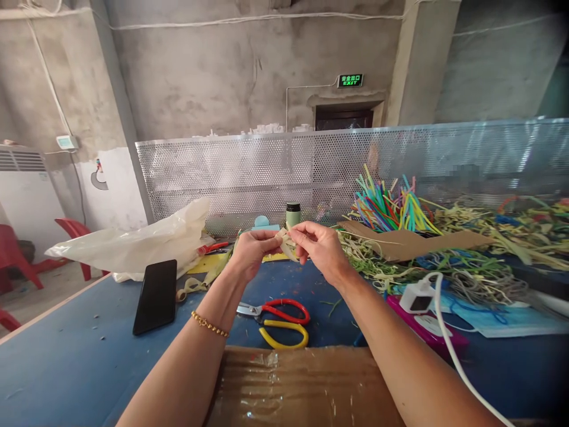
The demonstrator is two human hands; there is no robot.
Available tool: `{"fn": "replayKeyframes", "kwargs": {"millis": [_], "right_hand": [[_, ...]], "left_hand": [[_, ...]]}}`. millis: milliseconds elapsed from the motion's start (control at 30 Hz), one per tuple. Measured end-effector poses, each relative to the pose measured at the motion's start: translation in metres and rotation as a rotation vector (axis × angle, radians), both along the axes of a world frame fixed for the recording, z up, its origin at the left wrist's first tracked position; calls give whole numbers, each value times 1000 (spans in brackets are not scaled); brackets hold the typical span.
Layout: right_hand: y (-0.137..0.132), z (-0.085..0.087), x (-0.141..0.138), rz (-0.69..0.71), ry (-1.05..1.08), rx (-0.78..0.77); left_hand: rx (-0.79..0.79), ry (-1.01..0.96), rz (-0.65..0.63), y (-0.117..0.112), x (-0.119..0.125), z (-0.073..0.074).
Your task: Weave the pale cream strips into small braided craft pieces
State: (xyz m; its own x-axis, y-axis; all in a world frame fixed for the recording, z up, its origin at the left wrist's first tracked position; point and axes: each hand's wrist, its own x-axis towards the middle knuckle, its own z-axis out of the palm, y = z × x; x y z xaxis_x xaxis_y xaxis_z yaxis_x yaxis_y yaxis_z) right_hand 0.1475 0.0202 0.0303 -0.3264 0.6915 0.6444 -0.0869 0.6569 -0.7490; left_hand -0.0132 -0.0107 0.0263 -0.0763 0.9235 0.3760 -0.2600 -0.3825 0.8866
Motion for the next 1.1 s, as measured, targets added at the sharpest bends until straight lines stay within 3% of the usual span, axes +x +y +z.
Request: {"fn": "replayKeyframes", "kwargs": {"millis": [333,700,900,1000,1100], "right_hand": [[1,0,-2,48,78,-172],[1,0,-3,-69,17,-175],[6,-4,-1,-66,-40,-154],[7,-5,-1,-105,-58,-103],[3,-4,-3,-186,-101,-78]], "left_hand": [[-70,-126,-31,-4,6,2],[-120,-184,-36,-4,8,2],[-117,-163,-16,-3,8,2],[-81,-88,38,-2,9,0],[-21,40,171,0,11,-3]]}}
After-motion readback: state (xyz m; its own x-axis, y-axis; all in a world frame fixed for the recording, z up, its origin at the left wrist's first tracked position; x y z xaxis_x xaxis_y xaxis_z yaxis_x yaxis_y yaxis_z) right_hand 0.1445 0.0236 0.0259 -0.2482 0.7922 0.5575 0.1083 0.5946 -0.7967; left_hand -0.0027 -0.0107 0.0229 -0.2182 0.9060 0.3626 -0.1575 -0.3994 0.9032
